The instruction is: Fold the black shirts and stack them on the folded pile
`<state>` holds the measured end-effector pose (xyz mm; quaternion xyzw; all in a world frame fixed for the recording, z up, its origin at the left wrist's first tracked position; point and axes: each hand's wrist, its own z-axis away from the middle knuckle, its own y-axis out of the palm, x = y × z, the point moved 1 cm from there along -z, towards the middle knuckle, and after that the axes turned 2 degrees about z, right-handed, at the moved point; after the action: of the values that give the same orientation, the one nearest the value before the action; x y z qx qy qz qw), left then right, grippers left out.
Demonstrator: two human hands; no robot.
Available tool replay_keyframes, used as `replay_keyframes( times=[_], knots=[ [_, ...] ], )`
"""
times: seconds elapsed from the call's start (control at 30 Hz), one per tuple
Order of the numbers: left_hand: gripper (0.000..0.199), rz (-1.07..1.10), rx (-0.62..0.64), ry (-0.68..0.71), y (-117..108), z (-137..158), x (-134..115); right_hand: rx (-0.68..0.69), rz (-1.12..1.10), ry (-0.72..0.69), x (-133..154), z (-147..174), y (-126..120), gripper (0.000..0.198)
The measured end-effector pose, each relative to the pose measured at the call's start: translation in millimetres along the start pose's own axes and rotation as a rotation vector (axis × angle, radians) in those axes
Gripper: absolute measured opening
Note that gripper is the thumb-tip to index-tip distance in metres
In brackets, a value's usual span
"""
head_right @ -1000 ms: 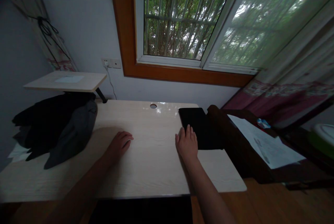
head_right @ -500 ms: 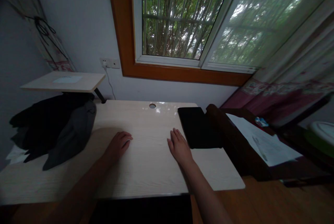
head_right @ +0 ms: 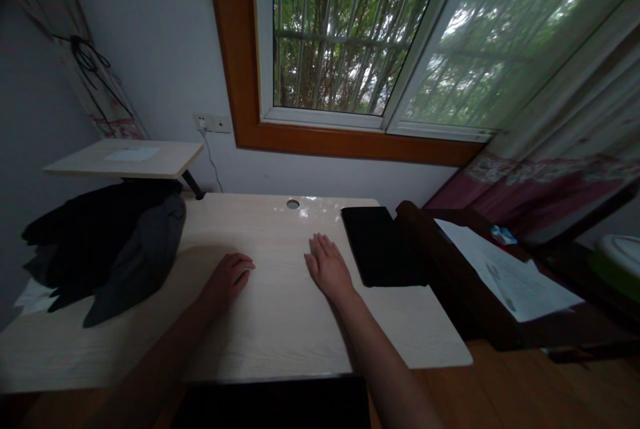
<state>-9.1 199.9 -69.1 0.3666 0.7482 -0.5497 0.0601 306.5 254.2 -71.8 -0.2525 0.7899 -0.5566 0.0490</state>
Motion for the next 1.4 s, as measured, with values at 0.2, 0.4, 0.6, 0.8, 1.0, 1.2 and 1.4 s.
replay_keyframes(
  times=[0.2,0.4,0.6,0.8,1.0,1.2,1.4],
  knots=[
    [0.022,0.012,-0.015,0.010,0.2,0.1,0.6,-0.004,-0.009,0.009,6.2,1.9,14.8,0.047],
    [0.022,0.009,0.004,-0.009,0.9,0.3,1.4,-0.001,-0.003,0.010,5.5,3.4,14.2,0.046],
    [0.022,-0.008,0.017,-0.014,0.7,-0.3,0.4,-0.011,-0.019,0.015,5.2,3.0,14.3,0.046],
    [0.022,0.006,0.015,-0.017,-0.9,-0.3,-0.4,-0.022,-0.035,0.015,3.5,3.3,16.4,0.045],
    [0.023,0.005,0.014,-0.020,-0.1,-0.1,-0.2,-0.025,-0.037,0.019,2.6,3.4,16.3,0.045],
    [0.022,0.011,0.015,-0.027,-0.6,-0.4,-1.3,-0.023,-0.045,0.023,1.0,3.4,18.2,0.045],
    [0.022,0.005,0.011,-0.023,2.1,0.3,2.1,-0.016,-0.044,0.021,0.4,3.6,18.5,0.045]
  ],
)
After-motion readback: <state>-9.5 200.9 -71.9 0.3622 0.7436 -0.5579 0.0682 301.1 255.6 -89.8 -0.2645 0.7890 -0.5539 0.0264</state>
